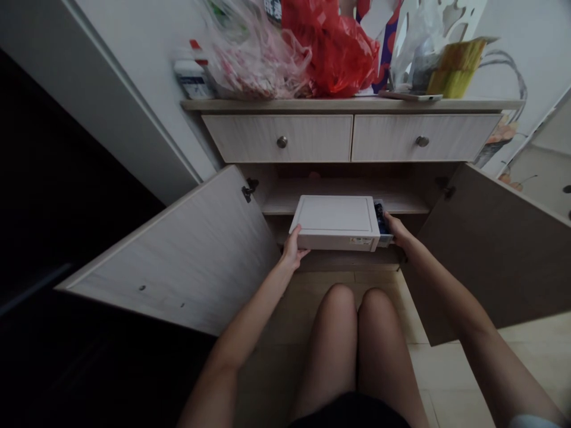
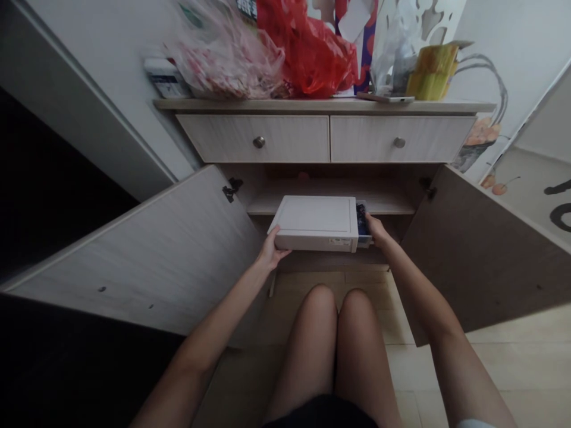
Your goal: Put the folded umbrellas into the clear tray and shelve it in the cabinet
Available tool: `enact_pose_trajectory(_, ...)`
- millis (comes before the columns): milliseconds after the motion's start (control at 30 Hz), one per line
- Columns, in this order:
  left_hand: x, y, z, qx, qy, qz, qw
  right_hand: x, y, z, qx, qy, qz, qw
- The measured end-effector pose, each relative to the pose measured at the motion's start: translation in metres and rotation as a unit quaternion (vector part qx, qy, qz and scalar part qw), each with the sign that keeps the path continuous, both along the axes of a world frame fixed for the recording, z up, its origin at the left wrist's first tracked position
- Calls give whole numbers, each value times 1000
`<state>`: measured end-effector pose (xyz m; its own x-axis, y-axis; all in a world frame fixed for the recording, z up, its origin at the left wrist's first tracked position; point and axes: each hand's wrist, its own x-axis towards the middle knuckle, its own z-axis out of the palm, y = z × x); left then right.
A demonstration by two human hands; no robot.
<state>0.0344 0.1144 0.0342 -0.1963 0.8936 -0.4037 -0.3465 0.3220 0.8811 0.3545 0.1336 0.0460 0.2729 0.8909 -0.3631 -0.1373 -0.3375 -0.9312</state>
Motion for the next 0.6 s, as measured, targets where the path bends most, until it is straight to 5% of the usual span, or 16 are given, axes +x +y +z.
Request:
enact_pose_trajectory(133, 14, 2, -2, 8, 2, 3, 1000, -11, 5, -1, 4, -38, 4, 999)
enact_pose_trajectory(367, 30, 2, -7, 64, 10, -33, 997, -14, 8, 8, 42, 56, 92, 993)
enact_pose_trajectory(600, 31, 41, -1, 184, 152, -84, 967, 1, 49, 24, 147, -6, 84, 986)
